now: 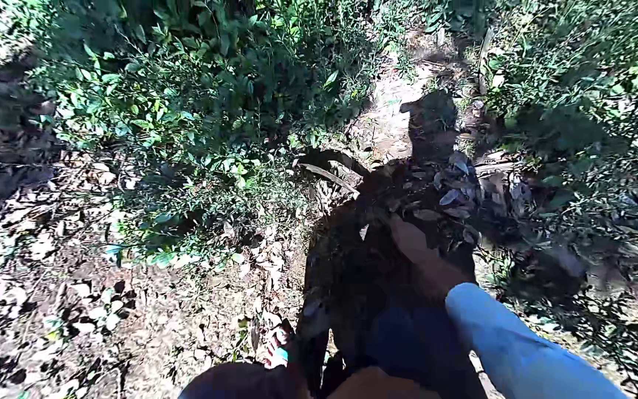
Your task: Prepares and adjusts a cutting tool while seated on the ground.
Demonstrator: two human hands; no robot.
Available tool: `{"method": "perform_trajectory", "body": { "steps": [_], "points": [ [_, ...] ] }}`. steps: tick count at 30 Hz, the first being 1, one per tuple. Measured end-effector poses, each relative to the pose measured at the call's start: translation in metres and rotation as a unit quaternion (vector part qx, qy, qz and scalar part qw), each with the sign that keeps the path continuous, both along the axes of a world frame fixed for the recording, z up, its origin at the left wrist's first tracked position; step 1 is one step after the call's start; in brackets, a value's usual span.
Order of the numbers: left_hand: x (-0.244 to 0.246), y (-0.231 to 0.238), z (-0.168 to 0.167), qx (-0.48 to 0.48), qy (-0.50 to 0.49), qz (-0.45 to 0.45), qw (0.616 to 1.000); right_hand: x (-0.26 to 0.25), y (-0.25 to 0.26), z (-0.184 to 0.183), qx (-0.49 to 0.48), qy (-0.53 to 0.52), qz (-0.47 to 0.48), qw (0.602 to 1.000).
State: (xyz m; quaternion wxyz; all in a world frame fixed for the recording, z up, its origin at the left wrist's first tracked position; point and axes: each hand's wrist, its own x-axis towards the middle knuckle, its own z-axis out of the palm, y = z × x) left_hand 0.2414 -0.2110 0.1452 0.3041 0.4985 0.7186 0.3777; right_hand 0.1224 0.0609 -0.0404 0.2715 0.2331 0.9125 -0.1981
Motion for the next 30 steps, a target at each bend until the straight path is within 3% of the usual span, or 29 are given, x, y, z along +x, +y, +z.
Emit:
{"method": "perform_trajectory", "body": {
  "steps": [2, 5, 7, 9, 11, 13, 14, 16, 17, 19, 22, 25, 27, 30],
  "points": [
    [-0.02, 0.005, -0.009, 0.026, -0.055, -0.052, 0.997, 0.001, 0.03, 0.014, 0.012, 0.017, -0.025, 0.999],
    [-0.048, 0.005, -0.023, -0.007, -0.086, -0.103, 0.991, 0.002, 0.064, 0.032, -0.114, 0.083, -0.152, 0.978],
    [-0.059, -0.003, -0.027, -0.032, -0.117, -0.132, 0.984, -0.007, 0.063, 0.061, -0.237, 0.151, -0.282, 0.917],
    [-0.066, -0.015, -0.031, -0.069, -0.113, -0.147, 0.98, -0.03, 0.048, 0.085, -0.331, 0.247, -0.393, 0.822],
    [-0.069, -0.029, -0.033, -0.112, -0.089, -0.16, 0.977, -0.042, 0.024, 0.08, -0.383, 0.338, -0.365, 0.778],
    [-0.071, -0.044, -0.034, -0.148, -0.066, -0.158, 0.974, -0.073, -0.021, 0.045, -0.423, 0.314, -0.369, 0.766],
    [-0.071, -0.05, -0.034, -0.162, -0.057, -0.15, 0.974, -0.09, -0.058, 0.011, -0.432, 0.268, -0.381, 0.772],
    [-0.073, -0.054, -0.032, -0.201, -0.061, -0.148, 0.966, -0.089, -0.157, -0.043, -0.415, 0.084, -0.323, 0.846],
    [-0.075, -0.054, -0.033, -0.209, -0.061, -0.152, 0.964, -0.075, -0.199, -0.055, -0.404, -0.018, -0.243, 0.882],
    [-0.079, -0.053, -0.034, -0.207, -0.064, -0.169, 0.962, -0.049, -0.244, -0.054, -0.376, -0.104, -0.133, 0.911],
    [-0.086, -0.046, -0.029, -0.228, -0.084, -0.215, 0.946, -0.038, -0.201, -0.023, -0.269, -0.081, -0.081, 0.956],
    [-0.089, -0.046, -0.027, -0.212, -0.084, -0.229, 0.946, -0.042, -0.125, 0.003, -0.222, 0.021, -0.142, 0.965],
    [-0.091, -0.049, -0.023, -0.216, -0.082, -0.228, 0.946, -0.054, -0.09, 0.015, -0.255, 0.109, -0.244, 0.929],
    [-0.093, -0.061, -0.019, -0.228, -0.069, -0.207, 0.949, -0.093, -0.071, 0.024, -0.358, 0.232, -0.411, 0.806]
  ]
}}
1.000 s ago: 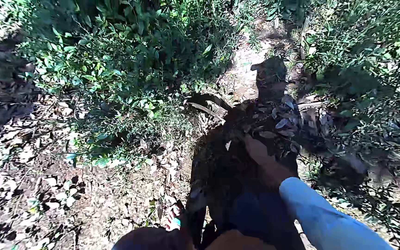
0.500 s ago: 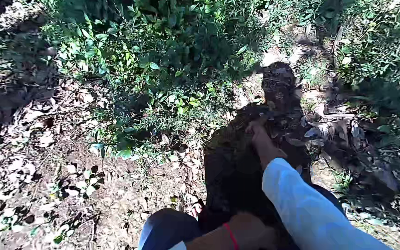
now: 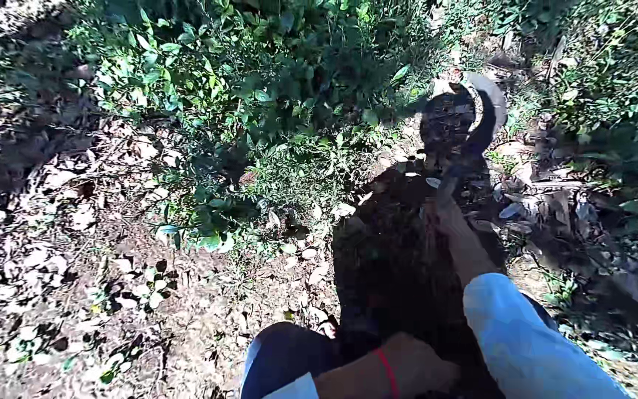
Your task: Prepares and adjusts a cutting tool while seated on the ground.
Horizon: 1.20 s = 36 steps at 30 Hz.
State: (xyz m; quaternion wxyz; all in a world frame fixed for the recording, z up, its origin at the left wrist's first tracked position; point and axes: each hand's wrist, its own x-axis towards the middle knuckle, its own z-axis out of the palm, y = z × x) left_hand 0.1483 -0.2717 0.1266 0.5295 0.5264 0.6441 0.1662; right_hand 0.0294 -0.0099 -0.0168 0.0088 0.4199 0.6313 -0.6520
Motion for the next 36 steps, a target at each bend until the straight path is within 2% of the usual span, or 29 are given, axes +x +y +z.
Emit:
{"method": "perform_trajectory", "body": {
  "steps": [1, 3, 4, 6, 7, 9, 12, 15, 18, 20, 21, 22, 24, 25, 27, 30, 32, 34, 36],
  "points": [
    [0.0, -0.006, -0.001, 0.004, 0.006, 0.009, 1.0, -0.015, -0.007, -0.003, -0.029, 0.026, -0.024, 0.999],
    [0.001, -0.015, -0.002, 0.001, 0.008, 0.023, 1.0, -0.031, -0.053, -0.031, -0.08, 0.006, 0.033, 0.996],
    [0.0, -0.017, 0.0, -0.008, 0.006, 0.025, 1.0, -0.028, -0.097, -0.049, -0.086, -0.048, 0.088, 0.991],
    [-0.003, -0.015, 0.002, -0.021, 0.01, 0.017, 1.0, 0.004, -0.177, -0.067, -0.075, -0.167, 0.296, 0.938],
    [-0.004, -0.012, 0.002, -0.023, 0.01, 0.01, 1.0, 0.022, -0.196, -0.069, -0.072, -0.191, 0.358, 0.911],
    [-0.004, -0.006, 0.001, -0.025, -0.001, -0.004, 1.0, 0.044, -0.181, -0.06, -0.023, -0.212, 0.38, 0.9],
    [-0.004, -0.001, -0.001, -0.012, 0.003, -0.024, 1.0, 0.042, -0.082, -0.025, 0.068, -0.195, 0.331, 0.921],
    [-0.003, 0.001, 0.007, -0.01, 0.009, -0.019, 1.0, 0.017, -0.008, 0.006, 0.095, -0.11, 0.193, 0.97],
    [0.001, -0.005, 0.013, -0.013, 0.014, 0.006, 1.0, -0.038, 0.01, -0.005, -0.014, 0.02, 0.027, 0.999],
    [0.005, -0.013, 0.007, -0.009, 0.004, 0.038, 0.999, -0.076, -0.027, -0.037, -0.113, 0.076, 0.018, 0.991],
    [0.006, -0.014, 0.003, -0.018, 0.004, 0.043, 0.999, -0.081, -0.068, -0.051, -0.127, 0.047, 0.071, 0.988],
    [0.006, -0.013, 0.002, -0.038, 0.005, 0.038, 0.999, -0.072, -0.121, -0.06, -0.102, -0.02, 0.157, 0.982],
    [0.005, -0.008, 0.002, -0.046, 0.003, 0.028, 0.999, -0.021, -0.202, -0.067, -0.035, -0.146, 0.386, 0.91],
    [0.004, -0.006, 0.002, -0.044, 0.0, 0.018, 0.999, 0.005, -0.217, -0.069, -0.02, -0.171, 0.443, 0.88],
    [0.002, -0.003, 0.002, -0.039, -0.002, -0.001, 0.999, 0.038, -0.196, -0.06, 0.054, -0.187, 0.48, 0.855],
    [-0.001, 0.004, 0.002, -0.019, 0.006, -0.037, 0.999, 0.055, -0.098, -0.034, 0.238, -0.224, 0.447, 0.833],
    [-0.003, 0.009, 0.006, -0.027, 0.008, -0.045, 0.999, 0.052, -0.047, -0.025, 0.28, -0.191, 0.362, 0.868],
    [-0.004, 0.009, 0.011, -0.038, 0.028, -0.045, 0.998, 0.024, -0.023, -0.012, 0.226, -0.141, 0.239, 0.934],
    [-0.004, 0.002, 0.012, -0.023, 0.044, -0.033, 0.998, -0.017, -0.019, 0.001, 0.107, -0.064, 0.103, 0.987]
  ]
}}
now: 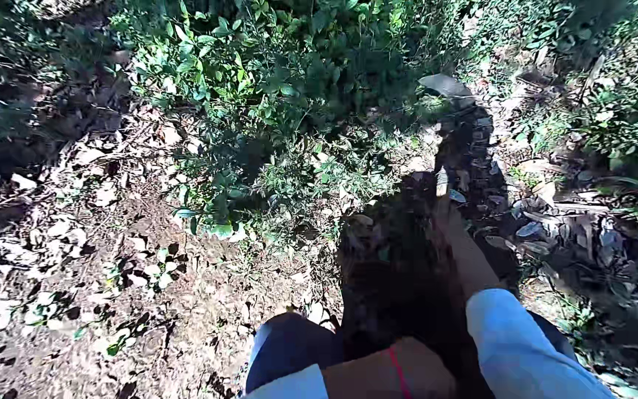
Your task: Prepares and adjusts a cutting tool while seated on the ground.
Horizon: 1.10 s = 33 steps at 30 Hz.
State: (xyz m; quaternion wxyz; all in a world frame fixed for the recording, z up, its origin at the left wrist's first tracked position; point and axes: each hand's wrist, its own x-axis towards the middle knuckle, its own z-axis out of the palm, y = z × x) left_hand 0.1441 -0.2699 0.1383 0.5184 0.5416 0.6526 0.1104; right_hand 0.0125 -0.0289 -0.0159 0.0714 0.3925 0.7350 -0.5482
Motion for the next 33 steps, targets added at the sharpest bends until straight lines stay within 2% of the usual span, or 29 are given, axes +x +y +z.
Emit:
{"method": "perform_trajectory", "body": {
  "steps": [1, 2, 3, 4, 5, 6, 7, 8, 9, 11, 13, 15, 18, 21, 23, 24, 25, 26, 28, 29, 31, 33],
  "points": [
    [0.0, -0.005, -0.001, 0.008, -0.004, 0.015, 1.0, -0.026, -0.001, -0.007, -0.071, 0.053, -0.063, 0.994],
    [0.0, -0.01, -0.003, 0.009, -0.011, 0.03, 0.999, -0.048, -0.008, -0.017, -0.135, 0.091, -0.086, 0.983],
    [0.001, -0.015, -0.005, 0.004, -0.017, 0.044, 0.999, -0.059, -0.027, -0.027, -0.179, 0.106, -0.049, 0.977],
    [0.002, -0.015, -0.006, -0.007, -0.017, 0.044, 0.999, -0.054, -0.057, -0.045, -0.183, 0.091, 0.026, 0.979],
    [0.003, -0.014, -0.007, -0.017, -0.015, 0.041, 0.999, -0.033, -0.095, -0.068, -0.144, 0.054, 0.107, 0.982],
    [0.003, -0.012, -0.007, -0.019, -0.019, 0.042, 0.999, -0.001, -0.133, -0.073, -0.107, -0.043, 0.233, 0.965],
    [0.001, -0.009, -0.007, -0.024, -0.027, 0.037, 0.999, 0.033, -0.164, -0.071, -0.076, -0.131, 0.354, 0.923],
    [0.0, -0.007, -0.007, -0.031, -0.037, 0.031, 0.998, 0.07, -0.183, -0.07, -0.058, -0.181, 0.43, 0.883],
    [0.001, -0.005, -0.008, -0.033, -0.046, 0.029, 0.998, 0.103, -0.187, -0.065, -0.043, -0.207, 0.472, 0.856],
    [0.0, 0.0, -0.006, -0.03, -0.044, 0.028, 0.998, 0.131, -0.166, -0.054, 0.032, -0.226, 0.501, 0.835],
    [0.002, 0.008, -0.001, -0.026, -0.042, 0.004, 0.999, 0.132, -0.132, -0.034, 0.124, -0.237, 0.489, 0.83],
    [0.002, 0.012, 0.001, -0.012, -0.026, -0.024, 0.999, 0.113, -0.096, -0.021, 0.19, -0.222, 0.437, 0.851],
    [0.001, 0.012, 0.003, -0.022, -0.011, -0.036, 0.999, 0.082, -0.039, -0.013, 0.206, -0.147, 0.294, 0.922],
    [0.003, 0.006, 0.002, -0.025, -0.005, -0.028, 0.999, 0.042, -0.017, -0.011, 0.094, -0.051, 0.105, 0.989],
    [0.001, 0.0, 0.002, -0.029, -0.002, -0.018, 0.999, 0.011, -0.031, -0.015, -0.044, 0.008, -0.005, 0.999],
    [0.001, -0.001, 0.002, -0.034, -0.002, -0.014, 0.999, 0.004, -0.045, -0.027, -0.093, 0.009, -0.014, 0.996],
    [0.003, 0.0, 0.003, -0.039, -0.007, -0.007, 0.999, 0.013, -0.066, -0.043, -0.118, -0.03, 0.023, 0.992],
    [0.004, 0.002, 0.004, -0.046, -0.01, -0.005, 0.999, 0.037, -0.094, -0.057, -0.124, -0.1, 0.096, 0.983],
    [0.003, 0.008, 0.007, -0.055, -0.014, 0.002, 0.998, 0.106, -0.137, -0.08, -0.128, -0.233, 0.265, 0.927],
    [0.004, 0.01, 0.006, -0.055, -0.021, 0.009, 0.998, 0.137, -0.146, -0.089, -0.131, -0.259, 0.306, 0.907],
    [0.004, 0.015, 0.007, -0.061, -0.03, 0.003, 0.998, 0.168, -0.133, -0.089, -0.121, -0.248, 0.299, 0.913],
    [0.009, 0.02, 0.011, -0.061, -0.019, -0.023, 0.998, 0.165, -0.099, -0.071, -0.112, -0.189, 0.208, 0.953]
  ]
}}
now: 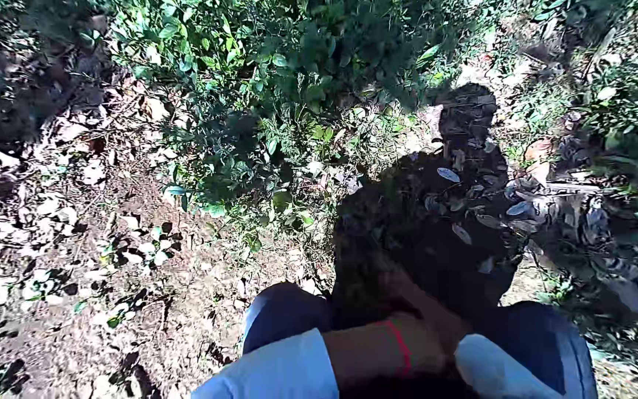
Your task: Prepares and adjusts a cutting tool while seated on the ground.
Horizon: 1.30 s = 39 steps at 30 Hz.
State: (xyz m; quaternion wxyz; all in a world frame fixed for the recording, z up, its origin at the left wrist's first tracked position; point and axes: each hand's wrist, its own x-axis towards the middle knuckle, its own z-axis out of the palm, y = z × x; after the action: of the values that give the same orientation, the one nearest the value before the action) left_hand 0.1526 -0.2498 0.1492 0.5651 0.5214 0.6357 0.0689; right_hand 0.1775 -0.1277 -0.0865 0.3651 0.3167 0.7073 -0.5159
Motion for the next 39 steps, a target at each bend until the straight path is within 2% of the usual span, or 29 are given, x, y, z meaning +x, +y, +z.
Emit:
{"method": "perform_trajectory", "body": {
  "steps": [2, 4, 6, 7, 8, 9, 10, 11, 12, 14, 16, 18, 20, 21, 22, 23, 24, 25, 26, 27, 28, 30, 32, 34, 36, 37, 38, 39],
  "points": [
    [0.004, 0.002, 0.002, -0.002, 0.014, -0.021, 1.0, -0.038, 0.032, 0.021, 0.004, 0.076, -0.132, 0.988],
    [0.01, 0.0, 0.005, -0.008, 0.021, -0.017, 1.0, -0.092, 0.049, 0.036, 0.001, 0.129, -0.263, 0.956],
    [0.016, -0.006, 0.007, -0.019, 0.023, 0.006, 1.0, -0.14, 0.039, 0.035, -0.02, 0.138, -0.319, 0.937],
    [0.019, -0.008, 0.005, -0.021, 0.024, 0.023, 0.999, -0.151, 0.022, 0.02, -0.021, 0.137, -0.291, 0.947],
    [0.022, -0.008, 0.002, -0.031, 0.023, 0.037, 0.999, -0.147, -0.001, 0.001, -0.014, 0.119, -0.215, 0.969],
    [0.024, -0.008, 0.0, -0.042, 0.021, 0.044, 0.998, -0.127, -0.027, -0.014, 0.001, 0.077, -0.088, 0.993],
    [0.025, -0.007, -0.001, -0.05, 0.017, 0.044, 0.998, -0.099, -0.045, -0.026, 0.005, 0.02, 0.037, 0.999],
    [0.025, -0.006, -0.002, -0.052, 0.017, 0.034, 0.998, -0.071, -0.054, -0.033, 0.004, -0.016, 0.108, 0.994],
    [0.024, -0.005, -0.002, -0.051, 0.019, 0.022, 0.998, -0.049, -0.052, -0.038, 0.013, -0.028, 0.134, 0.991],
    [0.023, -0.001, 0.0, -0.036, 0.022, 0.001, 0.999, -0.028, -0.021, -0.025, 0.019, -0.017, 0.099, 0.995],
    [0.023, 0.001, 0.0, -0.018, 0.023, -0.017, 0.999, -0.032, 0.022, -0.003, 0.031, 0.011, 0.017, 0.999],
    [0.022, 0.001, 0.002, 0.002, 0.026, -0.021, 0.999, -0.063, 0.056, 0.023, 0.023, 0.066, -0.106, 0.992],
    [0.02, -0.003, 0.004, 0.006, 0.029, -0.016, 0.999, -0.113, 0.065, 0.041, -0.011, 0.124, -0.244, 0.962],
    [0.02, -0.005, 0.005, -0.004, 0.031, -0.008, 0.999, -0.137, 0.061, 0.038, -0.031, 0.139, -0.299, 0.944],
    [0.02, -0.007, 0.005, -0.019, 0.03, 0.006, 0.999, -0.157, 0.05, 0.025, -0.049, 0.145, -0.316, 0.937],
    [0.022, -0.008, 0.004, -0.035, 0.023, 0.028, 0.999, -0.166, 0.028, 0.01, -0.055, 0.139, -0.296, 0.944],
    [0.022, -0.008, 0.004, -0.05, 0.018, 0.045, 0.998, -0.158, -0.002, -0.005, -0.052, 0.123, -0.222, 0.966],
    [0.022, -0.008, 0.003, -0.061, 0.015, 0.058, 0.996, -0.136, -0.036, -0.017, -0.039, 0.09, -0.102, 0.99],
    [0.022, -0.008, 0.003, -0.063, 0.013, 0.058, 0.996, -0.106, -0.061, -0.022, -0.032, 0.033, 0.033, 0.998],
    [0.02, -0.008, 0.002, -0.057, 0.017, 0.047, 0.997, -0.08, -0.078, -0.025, -0.035, 0.0, 0.117, 0.993],
    [0.019, -0.007, 0.002, -0.05, 0.02, 0.034, 0.998, -0.062, -0.083, -0.026, -0.036, -0.008, 0.146, 0.989],
    [0.019, -0.006, 0.002, -0.036, 0.025, 0.008, 0.999, -0.042, -0.056, -0.013, -0.027, -0.017, 0.123, 0.992],
    [0.018, -0.007, 0.003, -0.009, 0.033, 0.001, 0.999, -0.052, -0.01, 0.006, -0.011, 0.01, 0.059, 0.998],
    [0.019, -0.008, 0.004, 0.005, 0.032, 0.009, 0.999, -0.083, 0.024, 0.028, -0.004, 0.05, -0.062, 0.997],
    [0.019, -0.01, 0.008, -0.007, 0.03, 0.026, 0.999, -0.131, 0.035, 0.037, -0.041, 0.109, -0.186, 0.976],
    [0.019, -0.012, 0.009, -0.023, 0.028, 0.037, 0.999, -0.149, 0.031, 0.023, -0.068, 0.153, -0.225, 0.96],
    [0.02, -0.013, 0.008, -0.036, 0.03, 0.045, 0.998, -0.159, 0.022, -0.001, -0.104, 0.192, -0.22, 0.951],
    [0.021, -0.013, 0.008, -0.049, 0.031, 0.053, 0.997, -0.156, 0.004, -0.024, -0.128, 0.206, -0.174, 0.954]
  ]
}}
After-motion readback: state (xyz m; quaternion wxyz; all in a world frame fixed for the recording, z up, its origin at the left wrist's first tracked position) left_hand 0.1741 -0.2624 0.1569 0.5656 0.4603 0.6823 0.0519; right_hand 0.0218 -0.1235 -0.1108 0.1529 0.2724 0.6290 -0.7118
